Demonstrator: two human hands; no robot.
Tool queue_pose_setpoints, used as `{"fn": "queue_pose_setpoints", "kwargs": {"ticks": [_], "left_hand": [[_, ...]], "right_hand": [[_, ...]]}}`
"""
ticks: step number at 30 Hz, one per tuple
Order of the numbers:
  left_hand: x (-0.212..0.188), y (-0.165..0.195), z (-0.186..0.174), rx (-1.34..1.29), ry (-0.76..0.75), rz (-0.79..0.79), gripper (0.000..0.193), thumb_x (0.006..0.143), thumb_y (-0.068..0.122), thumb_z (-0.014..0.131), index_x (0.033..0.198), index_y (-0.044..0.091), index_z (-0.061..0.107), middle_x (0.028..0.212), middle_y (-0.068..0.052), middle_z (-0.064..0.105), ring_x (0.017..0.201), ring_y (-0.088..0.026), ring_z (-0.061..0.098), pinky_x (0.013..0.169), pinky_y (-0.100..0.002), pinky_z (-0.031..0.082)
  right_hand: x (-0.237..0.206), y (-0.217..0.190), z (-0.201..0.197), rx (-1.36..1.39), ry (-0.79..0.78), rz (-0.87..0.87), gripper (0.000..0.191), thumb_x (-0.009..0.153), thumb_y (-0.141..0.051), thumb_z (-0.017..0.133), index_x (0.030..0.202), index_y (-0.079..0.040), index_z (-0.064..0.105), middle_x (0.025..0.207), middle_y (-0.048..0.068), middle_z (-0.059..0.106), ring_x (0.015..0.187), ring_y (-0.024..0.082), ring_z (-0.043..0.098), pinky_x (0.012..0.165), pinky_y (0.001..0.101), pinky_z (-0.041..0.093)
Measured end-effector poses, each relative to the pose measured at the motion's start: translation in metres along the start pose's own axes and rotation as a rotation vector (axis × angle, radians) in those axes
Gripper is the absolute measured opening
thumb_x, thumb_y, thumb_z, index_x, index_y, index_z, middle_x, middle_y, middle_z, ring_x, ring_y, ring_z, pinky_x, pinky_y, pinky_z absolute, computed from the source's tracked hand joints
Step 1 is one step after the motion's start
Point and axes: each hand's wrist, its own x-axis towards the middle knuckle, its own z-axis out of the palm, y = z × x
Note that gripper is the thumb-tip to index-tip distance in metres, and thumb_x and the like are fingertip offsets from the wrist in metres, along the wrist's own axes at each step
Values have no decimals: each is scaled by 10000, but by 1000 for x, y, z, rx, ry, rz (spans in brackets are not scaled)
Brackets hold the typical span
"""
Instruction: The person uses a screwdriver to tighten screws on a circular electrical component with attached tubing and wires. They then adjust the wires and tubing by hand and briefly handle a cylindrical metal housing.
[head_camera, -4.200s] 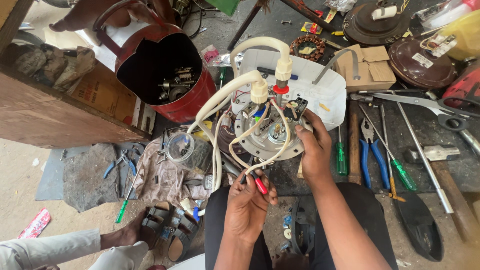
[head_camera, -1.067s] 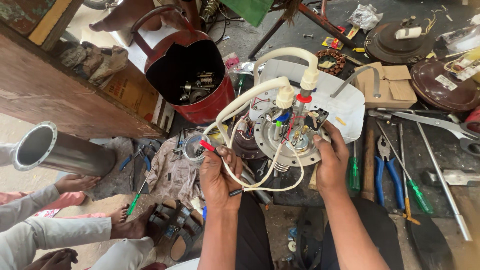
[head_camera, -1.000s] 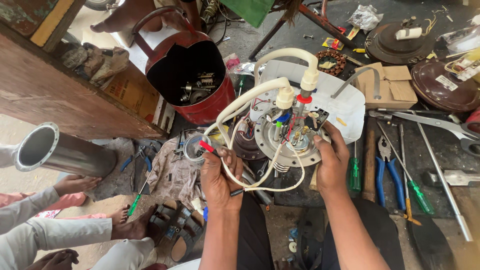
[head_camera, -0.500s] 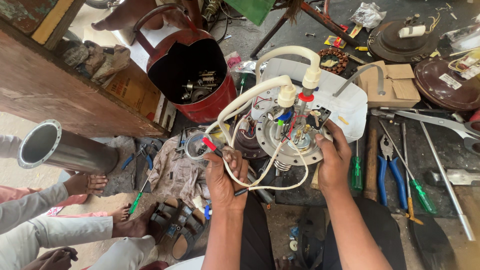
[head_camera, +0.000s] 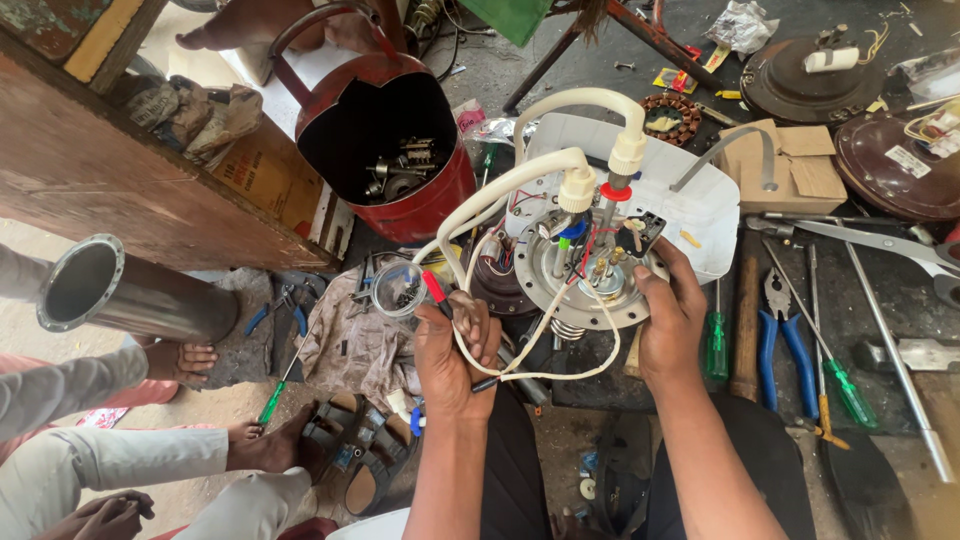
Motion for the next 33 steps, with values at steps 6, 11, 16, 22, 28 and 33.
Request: {"fn": "queue_pose_setpoints", "kwargs": {"ticks": [6, 11, 16, 22, 28, 33], "left_hand": [[-1, 6, 9, 246, 191, -53, 533, 972, 511, 624, 1052, -16, 641, 817, -62, 620, 589, -117, 497, 496, -265, 366], [7, 42, -8, 536, 444, -155, 596, 907, 537, 586, 1220, 30, 613, 956, -45, 724, 697, -142, 603, 595, -302, 473], [31, 122, -45, 1031, 650, -53, 456, 902, 375, 685, 1212, 49, 609, 935, -97, 715, 694, -175, 657, 614, -315, 533], [44, 239, -60, 2012, 579, 696, 560, 1003, 244, 903, 1290, -46, 519, 1156, -209, 655, 1030, -349, 656, 903, -504, 525], [44, 286, -56, 2557, 772, 88, 1058, 864, 347, 829, 1628, -52, 216, 1388, -360, 530, 1086, -531, 626, 843, -571, 510], [60, 301, -64, 2566, 872, -154, 1306, 813, 457, 855, 1697, -13, 15, 1379, -379, 541, 1175, -530, 613, 950, -559, 498]], "right_hand": [[-1, -9, 5, -12, 10, 6, 517, 934, -104, 592, 1416, 81, 554, 1318, 131, 638, 1186, 179, 598, 1054, 296, 449], [1, -9, 3, 5, 5, -25, 512, 944, -105, 601, 1416, 87, 552, 1314, 130, 638, 1194, 177, 595, 1068, 289, 445], [2, -8, 0, 12, 15, -26, 492, 953, -92, 600, 1411, 82, 559, 1302, 119, 640, 1182, 170, 597, 1063, 293, 448], [1, -4, -4, 51, 29, -12, 485, 948, -70, 607, 1408, 77, 559, 1309, 111, 634, 1185, 168, 599, 1065, 297, 456], [-2, 2, -13, 8, 34, -16, 498, 952, -75, 622, 1421, 82, 557, 1316, 122, 621, 1195, 174, 589, 1074, 298, 450], [-8, 4, -18, -114, 50, 2, 520, 936, -108, 604, 1419, 75, 548, 1345, 128, 614, 1214, 177, 580, 1057, 297, 442]]}}
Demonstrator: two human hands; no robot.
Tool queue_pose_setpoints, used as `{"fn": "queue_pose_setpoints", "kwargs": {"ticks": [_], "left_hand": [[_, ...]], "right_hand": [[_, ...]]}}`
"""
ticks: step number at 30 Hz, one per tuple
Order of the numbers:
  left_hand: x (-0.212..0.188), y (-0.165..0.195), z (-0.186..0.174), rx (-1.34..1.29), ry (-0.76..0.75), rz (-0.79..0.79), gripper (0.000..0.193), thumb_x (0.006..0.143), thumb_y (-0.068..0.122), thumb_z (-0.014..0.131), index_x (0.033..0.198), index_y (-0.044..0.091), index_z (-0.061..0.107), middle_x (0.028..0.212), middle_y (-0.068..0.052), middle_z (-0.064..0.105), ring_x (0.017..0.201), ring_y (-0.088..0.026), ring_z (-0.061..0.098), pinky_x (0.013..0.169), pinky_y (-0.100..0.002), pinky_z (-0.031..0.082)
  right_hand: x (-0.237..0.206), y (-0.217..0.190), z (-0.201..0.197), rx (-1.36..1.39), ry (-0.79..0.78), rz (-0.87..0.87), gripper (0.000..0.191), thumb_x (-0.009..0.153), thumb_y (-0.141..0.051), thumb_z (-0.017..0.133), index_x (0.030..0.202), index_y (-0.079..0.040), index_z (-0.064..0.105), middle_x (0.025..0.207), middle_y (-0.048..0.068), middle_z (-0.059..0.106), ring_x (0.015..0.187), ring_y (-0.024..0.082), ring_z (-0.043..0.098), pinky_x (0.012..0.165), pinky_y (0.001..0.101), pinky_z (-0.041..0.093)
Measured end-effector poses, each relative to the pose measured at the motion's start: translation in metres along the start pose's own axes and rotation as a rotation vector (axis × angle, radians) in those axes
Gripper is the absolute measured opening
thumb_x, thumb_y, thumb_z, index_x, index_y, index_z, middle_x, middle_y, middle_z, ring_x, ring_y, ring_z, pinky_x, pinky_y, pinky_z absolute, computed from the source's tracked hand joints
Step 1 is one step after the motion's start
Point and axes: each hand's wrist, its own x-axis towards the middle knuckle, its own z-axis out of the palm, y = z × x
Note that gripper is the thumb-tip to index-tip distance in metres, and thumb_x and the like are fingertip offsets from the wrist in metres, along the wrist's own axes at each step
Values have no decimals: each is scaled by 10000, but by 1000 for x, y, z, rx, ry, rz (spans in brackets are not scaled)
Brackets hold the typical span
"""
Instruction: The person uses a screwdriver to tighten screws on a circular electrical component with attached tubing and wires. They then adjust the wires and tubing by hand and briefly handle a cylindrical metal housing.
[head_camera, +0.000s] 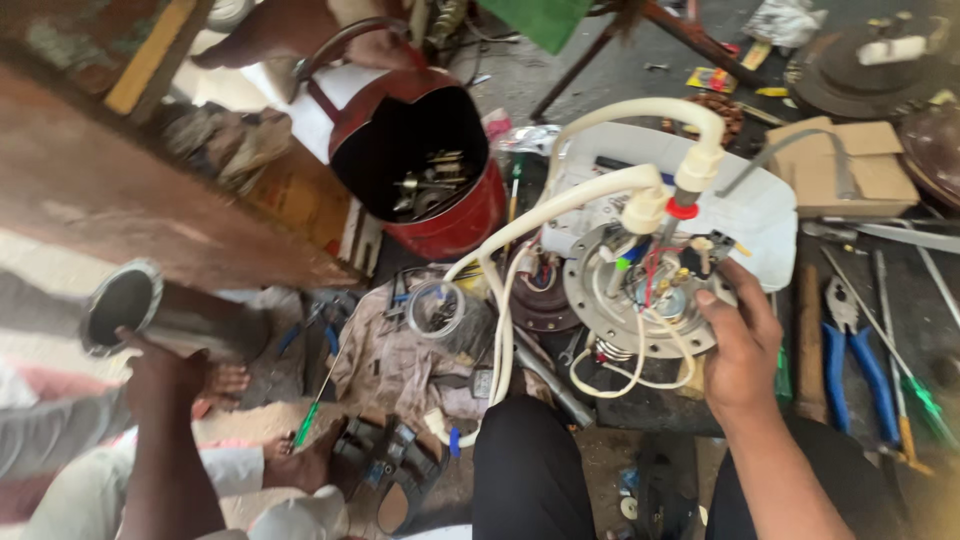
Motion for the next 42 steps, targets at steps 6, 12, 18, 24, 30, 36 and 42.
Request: {"fn": "queue_pose_setpoints", "kwargs": {"ticks": [6, 12, 18, 24, 30, 36, 42], "left_hand": [[34, -1, 21, -933, -125, -127, 1114, 677, 180, 808, 1607, 16, 217, 1320, -240, 586, 1045, -397, 678, 826, -528, 588], [18, -18, 49, -786, 317, 91, 458, 955, 44, 893, 1246, -95, 567, 1199, -219, 707, 1089, -274, 702, 834, -368, 586], [-21, -26, 54, -1592, 186, -25, 347, 844, 82, 791, 1110, 40, 572, 1050, -117, 696, 779, -276, 699, 639, -401, 624], [-49, -63, 40, -1349, 533, 97, 266, 888, 52, 788, 1099, 12, 630, 1054, -146, 720, 885, -265, 717, 756, -369, 592], [-100, -81, 39, -1473, 382, 442, 201, 897, 82, 768, 1067, 40, 671, 1035, -125, 751, 903, -244, 744, 785, -345, 603], [-180, -58, 96, -1455, -547, 952, 142, 905, 113, 749, 1035, 68, 711, 1016, -104, 782, 921, -223, 770, 814, -320, 615], [-277, -5, 129, -1300, -987, 1090, 103, 913, 143, 730, 1002, 96, 752, 997, -83, 814, 938, -203, 796, 843, -296, 626]], "right_hand": [[-8, -2, -2, 1, -44, 11, 540, 945, -115, 573, 1447, 72, 507, 1363, 128, 599, 1254, 184, 556, 1089, 305, 417], [-10, -1, -1, -82, -51, -11, 528, 949, -106, 560, 1446, 64, 510, 1379, 127, 594, 1275, 188, 545, 1106, 313, 402], [-6, 0, -3, 3, -61, -9, 536, 939, -111, 574, 1440, 66, 510, 1375, 122, 592, 1267, 185, 548, 1102, 305, 411], [-5, 2, -4, -53, -32, 29, 557, 900, -85, 600, 1434, 54, 521, 1319, 133, 614, 1187, 188, 584, 1029, 298, 456], [-6, 0, 5, 217, -59, 118, 645, 852, -3, 594, 1484, 21, 466, 1333, 153, 603, 1175, 205, 611, 1023, 327, 483], [-1, -4, 10, 331, -78, 151, 686, 862, 17, 578, 1529, -16, 421, 1352, 154, 603, 1192, 220, 618, 1051, 358, 495], [3, -7, 13, 346, -91, 124, 655, 888, 19, 593, 1523, 9, 431, 1376, 154, 592, 1232, 212, 608, 1086, 356, 481]]}}
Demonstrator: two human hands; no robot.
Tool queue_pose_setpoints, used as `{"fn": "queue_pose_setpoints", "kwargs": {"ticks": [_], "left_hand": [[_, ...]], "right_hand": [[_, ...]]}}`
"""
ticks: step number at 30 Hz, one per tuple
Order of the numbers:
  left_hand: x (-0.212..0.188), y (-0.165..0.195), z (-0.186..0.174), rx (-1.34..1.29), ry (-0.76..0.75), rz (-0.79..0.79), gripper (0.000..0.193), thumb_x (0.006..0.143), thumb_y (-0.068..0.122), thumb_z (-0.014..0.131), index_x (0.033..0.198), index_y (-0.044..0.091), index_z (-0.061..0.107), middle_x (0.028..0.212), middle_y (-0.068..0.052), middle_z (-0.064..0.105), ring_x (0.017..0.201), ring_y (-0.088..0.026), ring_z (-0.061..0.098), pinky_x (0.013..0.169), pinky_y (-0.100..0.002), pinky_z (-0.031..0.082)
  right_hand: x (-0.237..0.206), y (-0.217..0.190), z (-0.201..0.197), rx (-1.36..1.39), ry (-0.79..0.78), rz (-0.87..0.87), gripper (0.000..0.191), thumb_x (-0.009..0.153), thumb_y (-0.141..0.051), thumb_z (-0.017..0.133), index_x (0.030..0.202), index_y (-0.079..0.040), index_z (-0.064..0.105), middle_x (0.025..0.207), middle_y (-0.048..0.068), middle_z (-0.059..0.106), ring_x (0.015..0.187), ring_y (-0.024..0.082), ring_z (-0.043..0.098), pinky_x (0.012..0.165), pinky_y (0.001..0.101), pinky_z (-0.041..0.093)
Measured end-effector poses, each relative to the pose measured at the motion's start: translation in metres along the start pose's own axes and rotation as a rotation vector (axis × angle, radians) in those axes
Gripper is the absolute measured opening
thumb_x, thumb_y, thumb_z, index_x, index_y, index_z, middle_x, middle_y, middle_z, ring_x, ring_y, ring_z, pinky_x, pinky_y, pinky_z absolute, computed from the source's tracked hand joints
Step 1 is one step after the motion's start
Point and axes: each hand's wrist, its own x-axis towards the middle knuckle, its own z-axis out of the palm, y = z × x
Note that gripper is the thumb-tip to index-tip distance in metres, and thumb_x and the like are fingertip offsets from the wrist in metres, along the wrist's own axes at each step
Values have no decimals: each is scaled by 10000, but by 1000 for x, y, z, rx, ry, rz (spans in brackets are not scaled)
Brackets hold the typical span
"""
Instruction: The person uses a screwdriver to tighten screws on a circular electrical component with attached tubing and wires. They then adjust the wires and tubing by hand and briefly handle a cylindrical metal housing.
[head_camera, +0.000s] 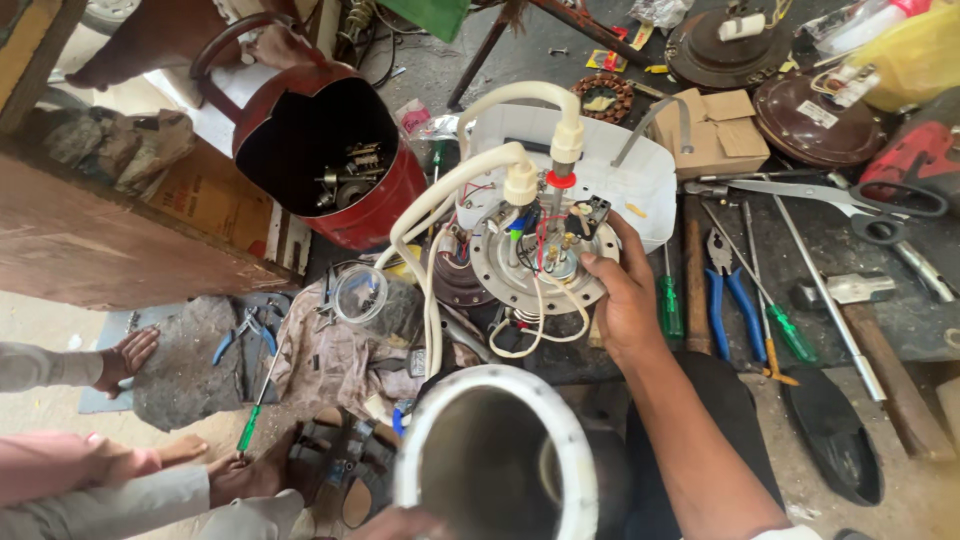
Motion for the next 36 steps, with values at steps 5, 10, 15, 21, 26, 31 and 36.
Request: {"fn": "queue_pose_setpoints", "kwargs": {"ticks": [5, 10, 15, 21, 26, 31, 36], "left_hand": [[35, 6, 62, 341, 284, -61, 97, 902, 186, 704, 950, 154, 783, 979, -44, 856, 955, -164, 814, 846, -259, 644], [55, 28, 59, 456, 342, 121, 190, 782, 181, 783, 947, 96, 741, 1127, -172, 783, 1077, -276, 797, 887, -315, 602], [69, 33, 60, 413, 251, -37, 169, 789, 130, 705, 942, 78, 754, 1089, -162, 792, 1086, -267, 774, 964, -341, 600], [79, 32, 76, 396, 322, 260, 75, 833, 100, 668, 869, 46, 706, 1218, -280, 727, 1210, -386, 732, 1008, -386, 561], [76, 35, 83, 243, 465, 181, 242, 708, 144, 882, 851, 20, 733, 1091, -218, 772, 1070, -329, 821, 896, -363, 623], [76, 40, 87, 249, 445, 156, 225, 707, 118, 870, 868, 35, 737, 1135, -227, 765, 1132, -356, 782, 940, -385, 624], [84, 50, 97, 344, 435, 225, 233, 731, 181, 866, 885, 66, 734, 1280, -324, 686, 1215, -414, 734, 965, -415, 606]], "right_hand": [[-1, -7, 1, -31, 15, 112, 725, 880, -17, 597, 1571, -23, 376, 1341, 182, 621, 1177, 228, 620, 1058, 359, 473], [-1, -11, 5, -63, -10, 112, 756, 870, -42, 619, 1575, -7, 349, 1403, 171, 589, 1227, 213, 616, 1081, 354, 465], [0, -16, 7, -40, -15, 185, 822, 803, -5, 636, 1567, -14, 332, 1363, 182, 592, 1186, 233, 621, 1049, 374, 485], [0, -18, 10, 5, -34, 222, 802, 791, 37, 632, 1549, 30, 371, 1334, 174, 614, 1184, 235, 628, 1047, 365, 491], [2, -14, 11, -8, -33, 188, 781, 781, 60, 625, 1530, 29, 405, 1319, 162, 624, 1169, 228, 639, 1036, 362, 498], [3, -14, 9, 32, -7, 207, 747, 797, 63, 618, 1516, 13, 422, 1302, 146, 629, 1162, 231, 642, 1031, 378, 507], [0, -14, 7, 58, -19, 204, 706, 822, 56, 615, 1505, 10, 441, 1285, 144, 638, 1153, 230, 647, 1032, 384, 506]]}}
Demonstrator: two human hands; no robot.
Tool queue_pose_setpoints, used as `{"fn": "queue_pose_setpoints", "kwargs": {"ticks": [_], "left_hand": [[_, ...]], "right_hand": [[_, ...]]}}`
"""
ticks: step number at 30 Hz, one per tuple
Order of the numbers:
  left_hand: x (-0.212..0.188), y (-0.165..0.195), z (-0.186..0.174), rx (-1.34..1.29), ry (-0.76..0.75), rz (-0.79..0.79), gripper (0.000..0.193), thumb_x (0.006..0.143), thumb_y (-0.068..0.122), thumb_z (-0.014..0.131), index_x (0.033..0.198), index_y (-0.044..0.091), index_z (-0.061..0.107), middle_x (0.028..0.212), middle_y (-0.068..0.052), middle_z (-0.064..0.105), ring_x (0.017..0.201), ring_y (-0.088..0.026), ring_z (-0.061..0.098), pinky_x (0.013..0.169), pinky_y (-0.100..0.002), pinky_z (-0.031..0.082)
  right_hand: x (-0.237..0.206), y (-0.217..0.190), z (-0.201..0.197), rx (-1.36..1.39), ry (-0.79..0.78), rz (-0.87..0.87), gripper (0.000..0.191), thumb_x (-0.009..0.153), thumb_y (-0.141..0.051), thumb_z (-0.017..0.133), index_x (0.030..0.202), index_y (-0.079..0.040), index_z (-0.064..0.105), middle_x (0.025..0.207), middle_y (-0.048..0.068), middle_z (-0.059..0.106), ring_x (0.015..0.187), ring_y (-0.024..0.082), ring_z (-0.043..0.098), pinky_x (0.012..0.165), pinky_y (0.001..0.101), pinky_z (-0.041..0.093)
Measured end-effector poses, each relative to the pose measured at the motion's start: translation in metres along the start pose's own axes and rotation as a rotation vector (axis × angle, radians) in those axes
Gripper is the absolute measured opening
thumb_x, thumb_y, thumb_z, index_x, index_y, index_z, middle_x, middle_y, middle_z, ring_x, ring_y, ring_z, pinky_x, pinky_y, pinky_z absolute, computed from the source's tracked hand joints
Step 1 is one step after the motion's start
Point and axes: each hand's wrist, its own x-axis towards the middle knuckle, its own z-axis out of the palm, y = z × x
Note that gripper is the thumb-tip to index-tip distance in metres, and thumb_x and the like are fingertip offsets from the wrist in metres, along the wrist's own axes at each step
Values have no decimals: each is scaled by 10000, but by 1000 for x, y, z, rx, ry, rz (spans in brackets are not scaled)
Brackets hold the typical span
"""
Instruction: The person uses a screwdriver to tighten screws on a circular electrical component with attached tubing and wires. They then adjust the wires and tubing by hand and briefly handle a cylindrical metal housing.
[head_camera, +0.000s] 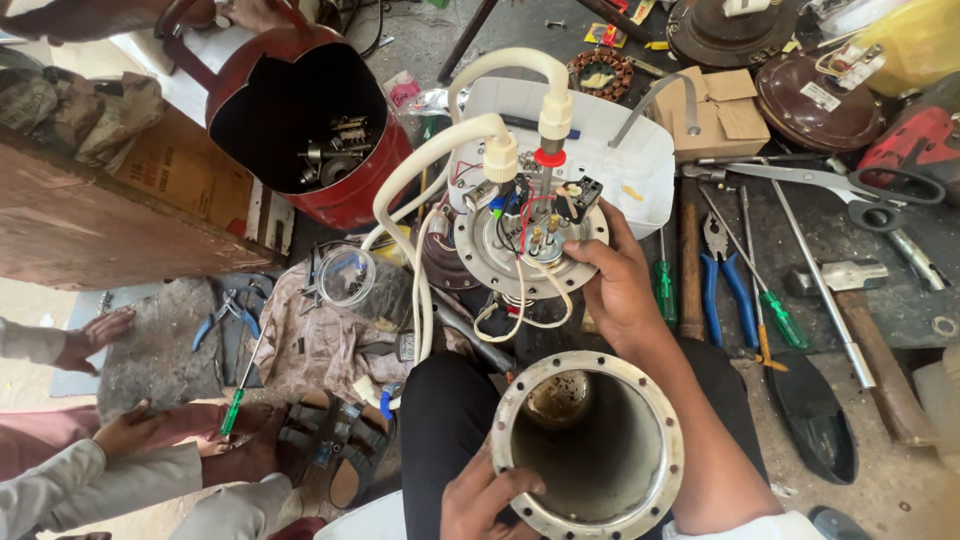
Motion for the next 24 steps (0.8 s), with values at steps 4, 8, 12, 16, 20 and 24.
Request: {"fn": "queue_pose_setpoints", "kwargs": {"ticks": [4, 8, 12, 16, 20, 24], "left_hand": [[3, 2, 4, -6, 22, 30, 247, 756, 200, 849, 917, 58, 727, 1295, -322, 692, 1274, -446, 703, 1007, -442, 600], [0, -3, 3, 1, 10, -13, 264, 750, 226, 851, 913, 60, 727, 1246, -290, 724, 1268, -446, 702, 1008, -452, 591], [-3, -9, 5, 24, 9, -13, 224, 835, 271, 766, 918, 66, 731, 1259, -305, 715, 1279, -456, 691, 1019, -455, 592], [-8, -11, 10, 31, -2, 1, 242, 894, 307, 702, 917, 68, 727, 1274, -325, 702, 1305, -464, 683, 1025, -450, 597], [-11, -12, 11, 52, -2, 18, 206, 874, 271, 715, 940, 76, 734, 1277, -314, 694, 1347, -479, 652, 1080, -480, 565], [-10, -10, 13, 25, 29, 6, 238, 738, 166, 834, 921, 54, 731, 1294, -334, 678, 1314, -488, 636, 1039, -480, 562]], "right_hand": [[3, -6, -3, 32, 4, 97, 653, 782, 54, 585, 1430, 10, 511, 1237, 132, 675, 1105, 227, 685, 1008, 387, 538], [22, -15, -3, 72, 2, 247, 621, 676, 68, 532, 1293, 27, 592, 1060, 144, 669, 909, 271, 679, 862, 422, 593], [40, -22, 2, -2, -16, 274, 638, 610, 98, 506, 1235, 44, 622, 1007, 148, 684, 855, 281, 679, 776, 365, 583], [46, -21, 13, 4, 17, 291, 575, 595, 116, 493, 1144, 25, 636, 964, 146, 687, 830, 304, 689, 731, 373, 593], [49, -23, 29, 2, 21, 304, 460, 617, 154, 501, 1041, 41, 637, 927, 162, 671, 799, 330, 686, 716, 402, 604], [51, -42, 40, 40, -14, 271, 486, 631, 135, 489, 1075, 23, 652, 955, 151, 688, 818, 313, 701, 765, 397, 612]]}}
